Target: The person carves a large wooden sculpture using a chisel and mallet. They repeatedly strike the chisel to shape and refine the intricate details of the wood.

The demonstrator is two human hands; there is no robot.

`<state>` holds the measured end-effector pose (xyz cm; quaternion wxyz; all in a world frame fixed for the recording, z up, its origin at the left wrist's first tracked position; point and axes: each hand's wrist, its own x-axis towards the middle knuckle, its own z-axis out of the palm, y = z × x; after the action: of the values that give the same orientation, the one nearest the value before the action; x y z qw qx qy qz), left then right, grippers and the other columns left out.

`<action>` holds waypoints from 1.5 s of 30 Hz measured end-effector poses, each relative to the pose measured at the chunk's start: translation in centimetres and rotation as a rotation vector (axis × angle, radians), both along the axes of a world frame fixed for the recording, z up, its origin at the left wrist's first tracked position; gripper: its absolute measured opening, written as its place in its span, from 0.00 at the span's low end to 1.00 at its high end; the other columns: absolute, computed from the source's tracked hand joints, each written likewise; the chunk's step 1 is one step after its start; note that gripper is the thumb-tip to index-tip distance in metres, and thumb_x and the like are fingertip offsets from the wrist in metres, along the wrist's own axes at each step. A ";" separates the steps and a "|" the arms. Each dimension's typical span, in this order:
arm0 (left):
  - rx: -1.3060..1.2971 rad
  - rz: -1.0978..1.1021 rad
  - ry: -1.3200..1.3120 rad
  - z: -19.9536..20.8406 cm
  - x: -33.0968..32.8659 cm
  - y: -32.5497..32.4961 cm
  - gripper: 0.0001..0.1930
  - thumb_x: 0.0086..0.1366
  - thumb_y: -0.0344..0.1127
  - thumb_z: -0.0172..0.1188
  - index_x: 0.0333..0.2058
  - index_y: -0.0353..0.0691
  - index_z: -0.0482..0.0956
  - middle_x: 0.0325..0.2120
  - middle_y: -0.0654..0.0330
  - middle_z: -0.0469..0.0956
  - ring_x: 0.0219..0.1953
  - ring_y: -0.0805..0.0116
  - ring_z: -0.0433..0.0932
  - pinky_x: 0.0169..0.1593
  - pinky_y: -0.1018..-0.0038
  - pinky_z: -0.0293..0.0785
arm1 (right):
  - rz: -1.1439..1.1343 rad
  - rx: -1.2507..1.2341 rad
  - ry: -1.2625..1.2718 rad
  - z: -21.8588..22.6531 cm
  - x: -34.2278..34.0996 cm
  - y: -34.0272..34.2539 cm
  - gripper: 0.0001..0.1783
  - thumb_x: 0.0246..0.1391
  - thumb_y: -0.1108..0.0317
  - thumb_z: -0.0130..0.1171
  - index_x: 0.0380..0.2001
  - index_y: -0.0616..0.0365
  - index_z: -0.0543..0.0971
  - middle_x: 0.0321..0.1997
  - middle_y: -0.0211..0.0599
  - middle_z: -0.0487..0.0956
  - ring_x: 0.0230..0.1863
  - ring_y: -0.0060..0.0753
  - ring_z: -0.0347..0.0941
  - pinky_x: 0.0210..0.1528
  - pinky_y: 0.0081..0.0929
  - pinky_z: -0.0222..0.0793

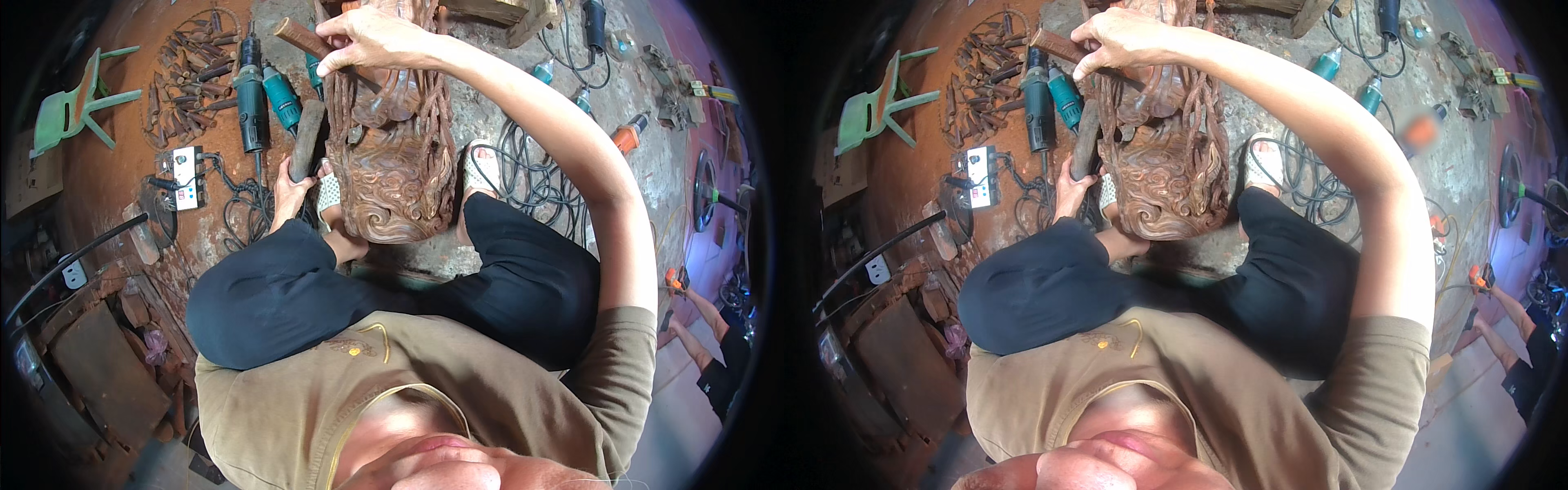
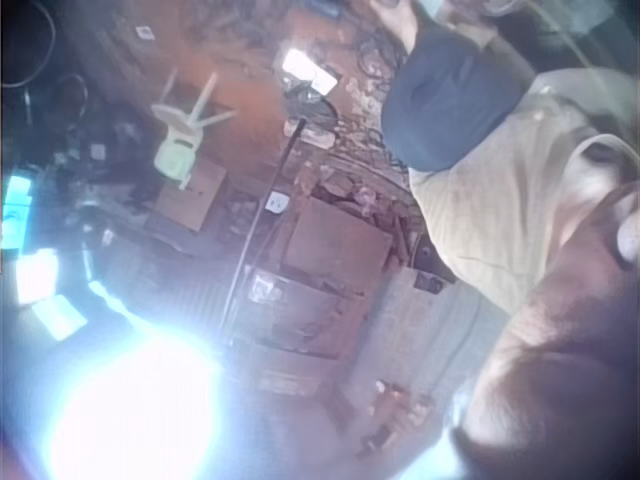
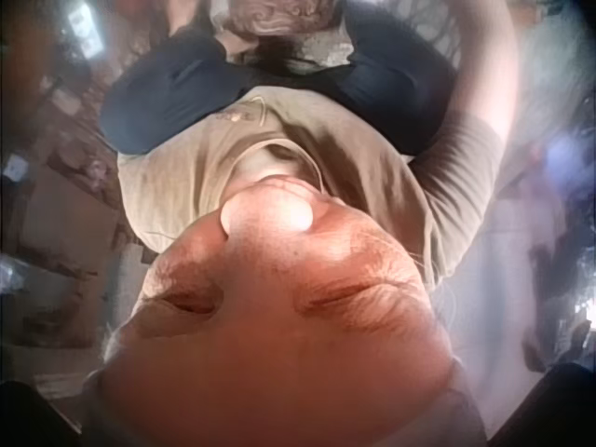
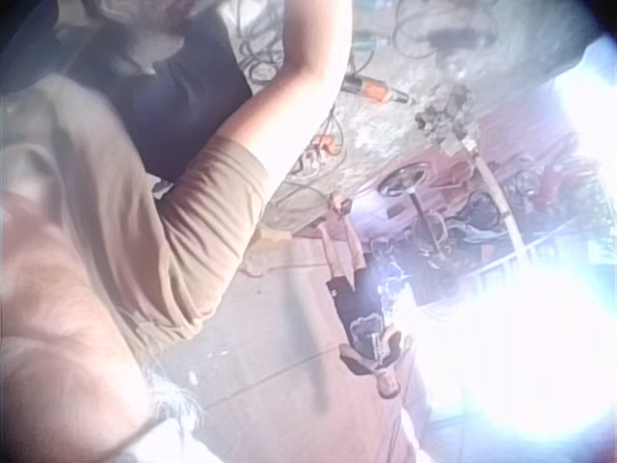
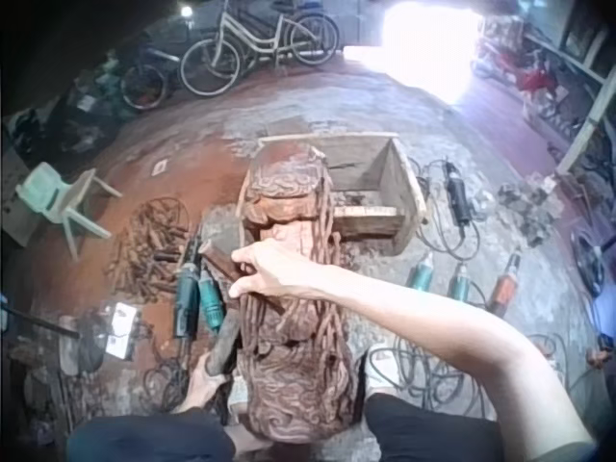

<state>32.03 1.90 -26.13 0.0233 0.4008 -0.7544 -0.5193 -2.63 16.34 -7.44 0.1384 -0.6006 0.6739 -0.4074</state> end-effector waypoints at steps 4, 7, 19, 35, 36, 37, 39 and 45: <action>0.201 0.110 0.052 3.8 0.0 1.4 0.32 0.53 0.29 0.67 0.58 0.32 0.68 0.38 0.53 0.81 0.35 0.64 0.81 0.43 0.72 0.77 | 0.042 0.096 -0.073 1.1 0.5 -0.1 0.39 0.47 0.50 0.74 0.54 0.71 0.76 0.48 0.58 0.81 0.51 0.53 0.79 0.53 0.40 0.73; 0.363 0.180 0.089 6.2 -0.3 1.7 0.29 0.55 0.29 0.66 0.56 0.33 0.70 0.35 0.57 0.80 0.31 0.68 0.79 0.38 0.74 0.77 | 0.033 0.043 -0.018 0.1 0.0 0.0 0.39 0.47 0.51 0.74 0.54 0.70 0.76 0.48 0.58 0.81 0.51 0.53 0.79 0.52 0.39 0.73; 0.118 0.147 0.425 19.5 -4.7 1.5 0.36 0.56 0.26 0.71 0.63 0.37 0.64 0.36 0.58 0.78 0.26 0.74 0.76 0.30 0.77 0.74 | 0.088 0.090 -0.089 2.4 0.8 0.4 0.30 0.47 0.53 0.73 0.44 0.68 0.78 0.39 0.58 0.81 0.43 0.52 0.80 0.44 0.40 0.72; -0.084 -0.031 0.381 24.8 -4.9 0.6 0.38 0.59 0.22 0.67 0.66 0.37 0.61 0.42 0.55 0.77 0.33 0.71 0.76 0.36 0.75 0.75 | 0.079 0.029 0.102 0.4 0.9 -0.9 0.24 0.49 0.49 0.71 0.36 0.61 0.81 0.25 0.34 0.76 0.28 0.32 0.75 0.34 0.32 0.69; -0.070 -0.046 0.369 25.1 -5.0 0.8 0.38 0.59 0.23 0.67 0.67 0.37 0.61 0.42 0.55 0.77 0.33 0.71 0.76 0.36 0.75 0.75 | 0.079 0.054 0.041 0.5 0.9 -0.6 0.25 0.48 0.51 0.72 0.39 0.63 0.80 0.29 0.42 0.78 0.33 0.39 0.77 0.37 0.35 0.70; -0.066 -0.053 0.366 25.1 -5.1 0.8 0.38 0.58 0.23 0.68 0.67 0.37 0.61 0.43 0.55 0.77 0.34 0.71 0.77 0.36 0.75 0.75 | 0.077 0.081 -0.019 1.7 1.0 0.1 0.27 0.48 0.53 0.72 0.41 0.65 0.79 0.34 0.50 0.79 0.37 0.46 0.78 0.40 0.37 0.70; -0.071 -0.054 0.369 25.1 -4.9 0.5 0.40 0.57 0.25 0.70 0.67 0.38 0.61 0.46 0.54 0.77 0.35 0.71 0.77 0.36 0.76 0.76 | 0.071 0.098 -0.089 2.2 1.0 0.4 0.28 0.47 0.55 0.73 0.42 0.68 0.78 0.38 0.58 0.81 0.42 0.53 0.80 0.43 0.40 0.71; -0.037 -0.025 0.340 25.9 -5.7 1.3 0.39 0.56 0.26 0.71 0.66 0.38 0.63 0.45 0.55 0.78 0.34 0.73 0.77 0.35 0.77 0.76 | 0.068 0.143 -0.067 2.4 0.8 0.3 0.27 0.47 0.54 0.73 0.38 0.68 0.78 0.34 0.57 0.81 0.38 0.52 0.80 0.41 0.41 0.71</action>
<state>26.30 3.21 -0.27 0.1515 0.2970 -0.7540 -0.5660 -1.81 16.64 -5.05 0.2171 -0.5979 0.6756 -0.3729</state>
